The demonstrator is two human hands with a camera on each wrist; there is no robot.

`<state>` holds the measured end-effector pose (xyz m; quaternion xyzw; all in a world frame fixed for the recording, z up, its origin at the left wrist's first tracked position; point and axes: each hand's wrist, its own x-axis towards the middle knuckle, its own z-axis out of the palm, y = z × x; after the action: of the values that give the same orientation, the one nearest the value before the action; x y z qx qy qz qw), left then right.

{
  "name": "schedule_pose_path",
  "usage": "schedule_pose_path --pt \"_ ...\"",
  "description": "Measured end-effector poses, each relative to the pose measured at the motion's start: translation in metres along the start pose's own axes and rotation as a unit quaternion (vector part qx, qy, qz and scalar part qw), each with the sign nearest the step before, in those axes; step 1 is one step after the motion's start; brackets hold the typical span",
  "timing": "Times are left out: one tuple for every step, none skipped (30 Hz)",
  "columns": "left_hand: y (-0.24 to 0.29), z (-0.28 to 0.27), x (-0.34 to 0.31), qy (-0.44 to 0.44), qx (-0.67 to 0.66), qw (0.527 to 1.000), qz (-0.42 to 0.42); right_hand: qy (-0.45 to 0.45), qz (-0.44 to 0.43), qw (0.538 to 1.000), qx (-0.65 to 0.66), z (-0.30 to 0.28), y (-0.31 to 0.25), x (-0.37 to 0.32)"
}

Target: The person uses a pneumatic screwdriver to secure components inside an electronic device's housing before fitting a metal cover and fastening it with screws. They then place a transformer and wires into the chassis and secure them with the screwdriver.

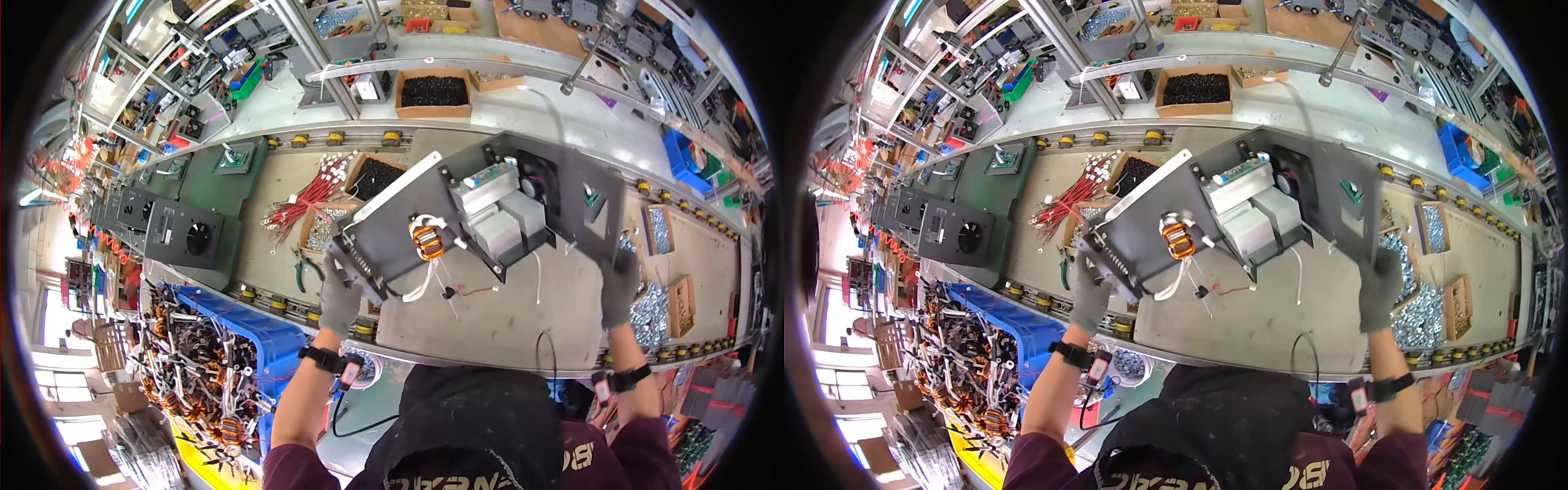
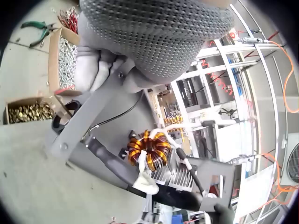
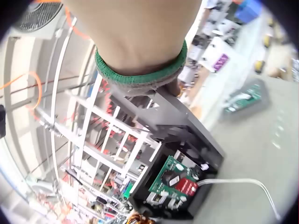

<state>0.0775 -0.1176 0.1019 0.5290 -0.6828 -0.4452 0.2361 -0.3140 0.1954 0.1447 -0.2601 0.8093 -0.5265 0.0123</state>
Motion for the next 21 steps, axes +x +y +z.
schedule_pose_path --pt "-0.006 -0.001 0.001 -0.010 0.009 1.000 0.023 0.012 0.015 0.998 -0.053 -0.004 0.008 -0.033" --pt "0.001 0.002 -0.001 -0.013 0.015 1.000 0.003 0.012 0.021 0.997 -0.078 -0.007 0.009 -0.062" --pt "0.008 0.006 -0.002 -0.016 0.019 1.000 0.005 0.014 0.026 0.994 -0.106 -0.010 0.010 -0.085" --pt "0.013 0.008 -0.006 -0.025 0.021 0.999 -0.009 0.013 0.033 0.994 -0.106 -0.014 0.018 -0.106" --pt "0.015 0.013 -0.011 -0.034 0.022 0.999 -0.023 0.009 -0.003 0.988 -0.153 -0.020 0.033 -0.124" --pt "0.009 0.022 -0.014 -0.039 -0.007 0.998 0.055 0.003 -0.041 0.979 -0.200 -0.025 0.050 -0.141" --pt "0.010 0.030 -0.021 -0.039 0.012 0.991 0.124 0.024 0.011 0.983 -0.184 -0.029 0.068 -0.156" --pt "0.010 0.037 -0.026 -0.046 0.030 0.990 0.128 -0.009 0.025 0.982 -0.188 -0.039 0.086 -0.165" --pt "0.010 0.046 -0.031 -0.053 0.049 0.989 0.133 -0.041 0.039 0.980 -0.192 -0.048 0.103 -0.171" --pt "0.006 0.057 -0.033 -0.056 0.035 0.991 0.115 -0.019 0.074 0.974 -0.215 -0.052 0.111 -0.175" --pt "0.005 0.068 -0.034 -0.058 0.021 0.993 0.099 0.004 0.108 0.965 -0.238 -0.056 0.121 -0.180" --pt "0.005 0.077 -0.032 -0.080 -0.017 0.987 0.136 0.039 0.099 0.976 -0.192 -0.063 0.139 -0.177" --pt "0.025 0.080 -0.035 -0.105 -0.015 0.989 0.106 0.024 0.131 0.959 -0.252 -0.071 0.126 -0.166" --pt "0.028 0.084 -0.034 -0.132 0.028 0.987 0.088 0.037 0.168 0.941 -0.292 -0.081 0.133 -0.164" --pt "0.028 0.086 -0.036 -0.157 0.072 0.982 0.071 0.049 0.203 0.920 -0.331 -0.089 0.140 -0.162" --pt "0.030 0.086 -0.041 -0.157 0.076 0.982 0.067 0.096 0.315 0.919 -0.217 -0.091 0.129 -0.153" --pt "0.031 0.087 -0.045 -0.167 0.042 0.975 0.143 0.141 0.417 0.893 -0.098 -0.093 0.120 -0.146" --pt "0.030 0.084 -0.047 -0.177 0.006 0.960 0.218 0.158 0.460 0.873 0.011 -0.099 0.128 -0.147" --pt "0.025 0.080 -0.047 -0.178 0.008 0.960 0.214 0.172 0.463 0.868 0.043 -0.099 0.113 -0.149" --pt "0.020 0.077 -0.046 -0.187 0.030 0.967 0.172 0.152 0.458 0.874 0.061 -0.098 0.104 -0.151" --pt "0.012 0.075 -0.043 -0.197 0.051 0.970 0.129 0.135 0.453 0.878 0.079 -0.098 0.096 -0.154"
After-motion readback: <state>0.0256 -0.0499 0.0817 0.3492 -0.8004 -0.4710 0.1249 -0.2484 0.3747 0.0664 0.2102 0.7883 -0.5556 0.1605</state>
